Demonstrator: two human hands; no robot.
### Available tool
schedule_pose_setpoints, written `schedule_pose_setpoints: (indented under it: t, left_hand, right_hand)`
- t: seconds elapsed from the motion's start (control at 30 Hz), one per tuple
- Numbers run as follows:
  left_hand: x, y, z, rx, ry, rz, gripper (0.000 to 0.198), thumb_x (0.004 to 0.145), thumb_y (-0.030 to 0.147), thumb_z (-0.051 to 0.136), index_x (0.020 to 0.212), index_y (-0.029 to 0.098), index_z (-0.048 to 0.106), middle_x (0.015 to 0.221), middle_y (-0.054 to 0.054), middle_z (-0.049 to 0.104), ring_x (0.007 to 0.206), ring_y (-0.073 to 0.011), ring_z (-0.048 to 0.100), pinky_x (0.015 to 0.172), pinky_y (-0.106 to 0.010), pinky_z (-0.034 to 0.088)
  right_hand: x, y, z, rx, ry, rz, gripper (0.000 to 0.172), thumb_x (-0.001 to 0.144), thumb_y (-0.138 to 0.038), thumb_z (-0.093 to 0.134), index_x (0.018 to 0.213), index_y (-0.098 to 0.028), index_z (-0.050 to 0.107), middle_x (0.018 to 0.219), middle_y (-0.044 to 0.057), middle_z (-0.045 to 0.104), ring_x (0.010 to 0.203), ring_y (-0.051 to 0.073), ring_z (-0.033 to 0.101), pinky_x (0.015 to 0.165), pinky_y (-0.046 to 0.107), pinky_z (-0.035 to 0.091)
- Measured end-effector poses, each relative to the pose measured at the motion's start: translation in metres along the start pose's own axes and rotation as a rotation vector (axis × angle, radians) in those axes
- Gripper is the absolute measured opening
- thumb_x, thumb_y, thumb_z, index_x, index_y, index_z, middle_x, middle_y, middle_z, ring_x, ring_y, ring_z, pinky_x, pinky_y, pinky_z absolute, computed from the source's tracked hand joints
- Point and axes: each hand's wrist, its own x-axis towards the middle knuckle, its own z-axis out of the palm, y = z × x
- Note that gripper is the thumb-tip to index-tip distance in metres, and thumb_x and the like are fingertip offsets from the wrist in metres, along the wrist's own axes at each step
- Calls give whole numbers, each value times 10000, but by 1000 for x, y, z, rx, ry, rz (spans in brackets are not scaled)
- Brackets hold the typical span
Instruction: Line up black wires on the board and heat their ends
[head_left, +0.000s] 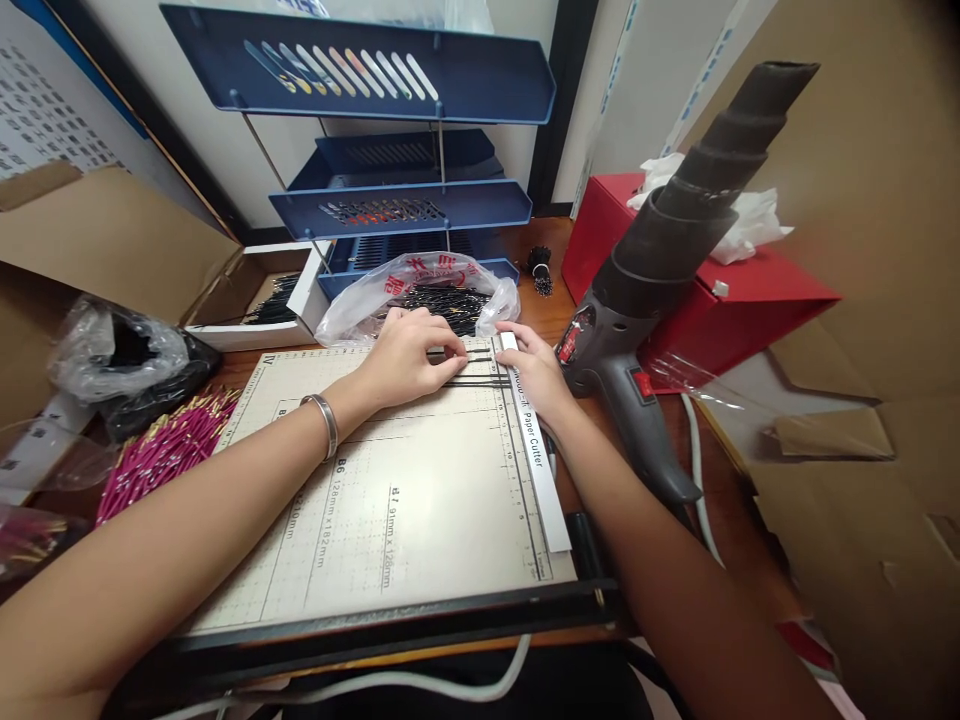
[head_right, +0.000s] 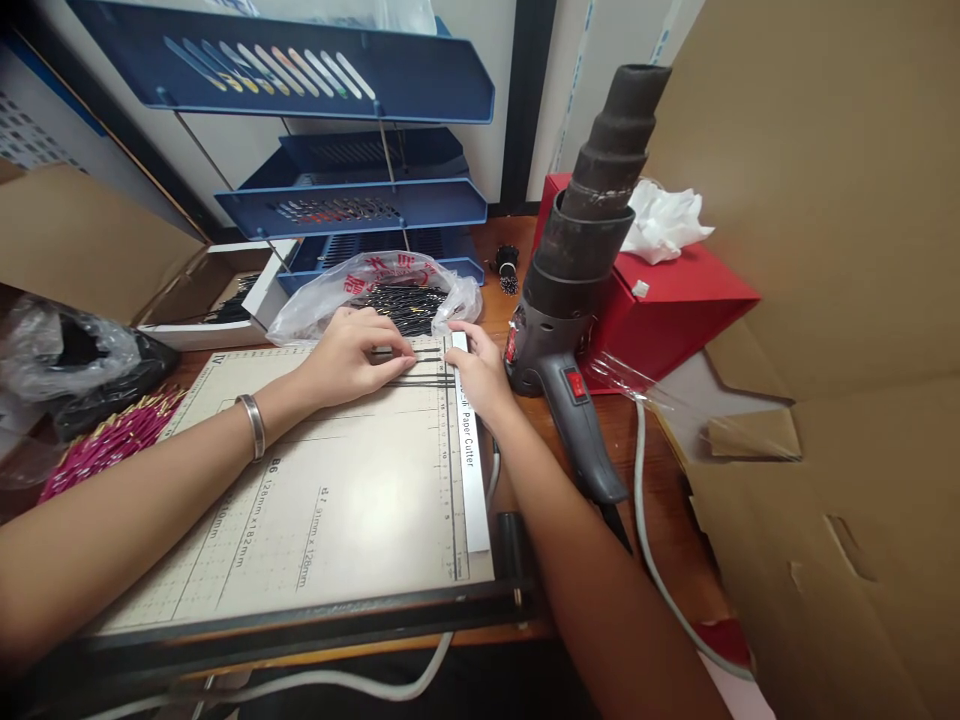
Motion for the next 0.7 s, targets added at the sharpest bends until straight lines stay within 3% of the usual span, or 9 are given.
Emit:
schedule_pose_setpoints:
  t: [0.37, 0.7]
  left_hand:
    - [2, 3, -2, 6, -28, -67, 252, 947, 419, 675, 850, 236, 818, 901, -38, 784, 909, -232, 617, 875, -431, 292]
    - [2, 4, -2, 5, -29, -73, 235, 930, 407, 681, 853, 230, 816, 899, -41, 786, 909, -238, 624, 871, -429, 306]
  right_hand:
    - [1, 2, 0, -15, -16, -15, 616, 545, -309, 761, 1147, -224, 664, 1211, 57, 761, 1238, 302, 670, 1180, 462, 470]
    - [-1, -2, 2, 5, -4, 2, 663, 493, -327, 773, 1135, -214, 650, 1198, 75, 760, 1218, 310, 674, 1186, 476, 465]
